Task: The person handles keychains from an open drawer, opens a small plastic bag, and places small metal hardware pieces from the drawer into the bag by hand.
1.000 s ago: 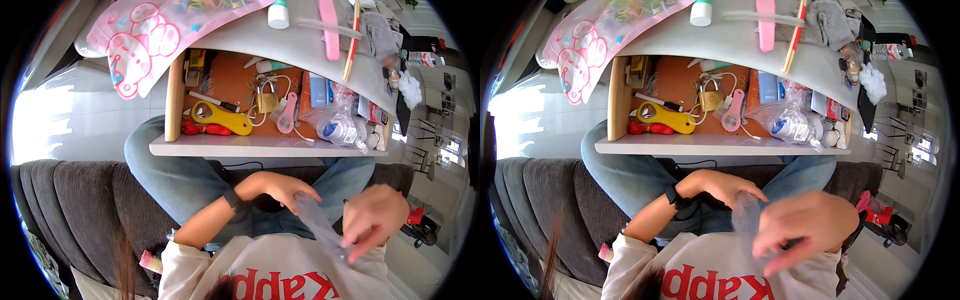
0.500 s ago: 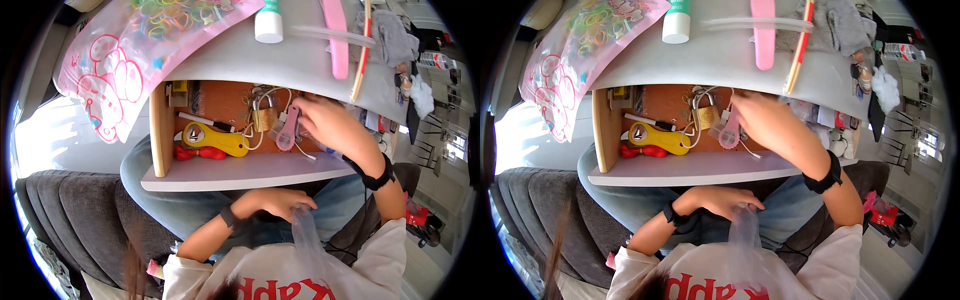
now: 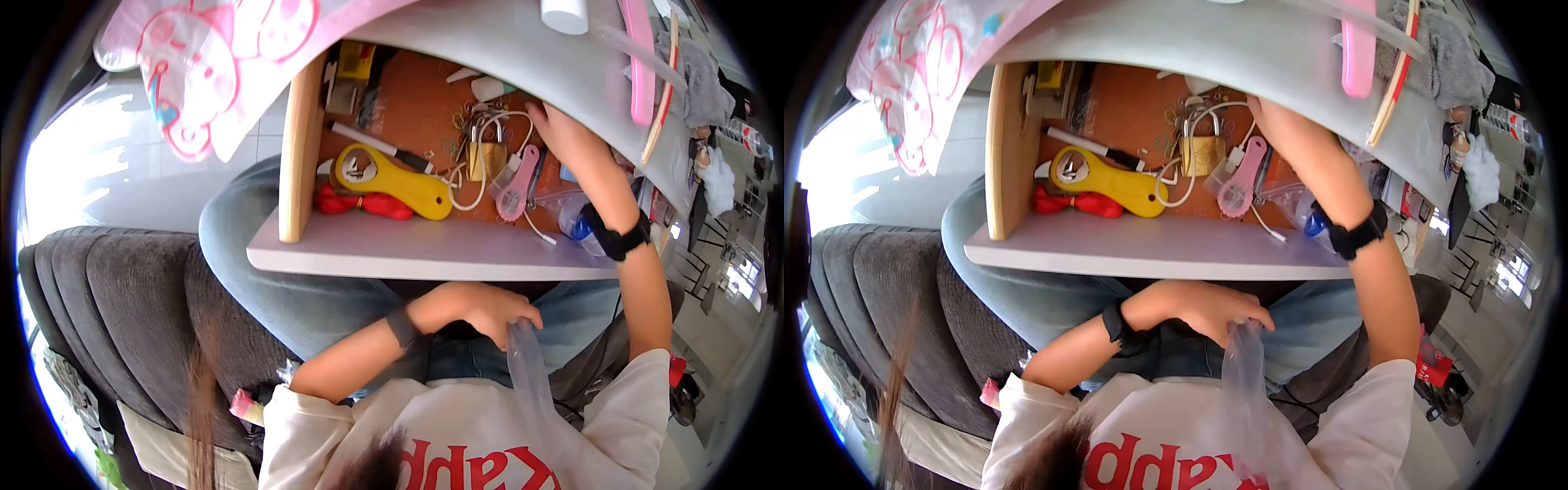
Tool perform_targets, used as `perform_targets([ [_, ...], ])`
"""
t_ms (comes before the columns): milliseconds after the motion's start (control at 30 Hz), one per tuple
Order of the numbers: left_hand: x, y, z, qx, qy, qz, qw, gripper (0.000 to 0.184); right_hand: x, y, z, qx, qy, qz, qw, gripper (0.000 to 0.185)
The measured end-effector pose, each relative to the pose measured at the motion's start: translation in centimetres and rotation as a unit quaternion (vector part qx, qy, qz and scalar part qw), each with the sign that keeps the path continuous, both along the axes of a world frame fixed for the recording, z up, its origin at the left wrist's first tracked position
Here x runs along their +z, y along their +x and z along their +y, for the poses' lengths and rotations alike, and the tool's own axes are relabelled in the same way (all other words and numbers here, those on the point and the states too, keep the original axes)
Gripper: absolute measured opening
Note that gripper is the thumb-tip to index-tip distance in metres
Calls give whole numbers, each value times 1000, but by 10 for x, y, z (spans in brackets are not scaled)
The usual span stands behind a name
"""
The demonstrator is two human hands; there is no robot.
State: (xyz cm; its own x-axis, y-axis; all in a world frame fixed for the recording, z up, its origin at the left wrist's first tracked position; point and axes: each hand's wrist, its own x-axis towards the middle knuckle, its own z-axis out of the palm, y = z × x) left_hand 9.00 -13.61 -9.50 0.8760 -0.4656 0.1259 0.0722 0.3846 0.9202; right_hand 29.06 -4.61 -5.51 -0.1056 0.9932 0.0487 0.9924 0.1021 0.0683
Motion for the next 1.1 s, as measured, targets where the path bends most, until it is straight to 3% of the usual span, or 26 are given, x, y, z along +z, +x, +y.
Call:
perform_targets([
  [67, -3, 0, -2, 7, 28, -13, 1000, 62, -8, 6, 5, 45, 30, -31, 998, 26],
  [167, -2, 0, -1, 3, 53, -12, 999, 62, -2, 1, 7, 22, 9, -40, 999, 28],
  [267, -1, 1, -1, 0, 66, -13, 998, 63, 15, -9, -3, -29, -65, 89, 994, 29],
  [400, 0, 3, -4, -2, 60, -12, 998, 63, 31, -9, -10, -93, -262, 151, 948, 30],
  [500, -1, 2, -5, -4, 62, -13, 998, 64, 10, 8, -10, -105, -180, 290, 934, 16],
  [533, -2, 2, -5, -1, 67, -14, 998, 64, 13, 5, -5, -224, -204, 319, 898, 14],
  [667, -7, 7, -5, 19, 92, -15, 995, 64, -28, 38, -1, -96, -88, 160, 979, 18],
  [1100, -5, 7, -4, 49, 95, -14, 994, 62, -22, 34, 14, -66, -157, 202, 964, 14],
])
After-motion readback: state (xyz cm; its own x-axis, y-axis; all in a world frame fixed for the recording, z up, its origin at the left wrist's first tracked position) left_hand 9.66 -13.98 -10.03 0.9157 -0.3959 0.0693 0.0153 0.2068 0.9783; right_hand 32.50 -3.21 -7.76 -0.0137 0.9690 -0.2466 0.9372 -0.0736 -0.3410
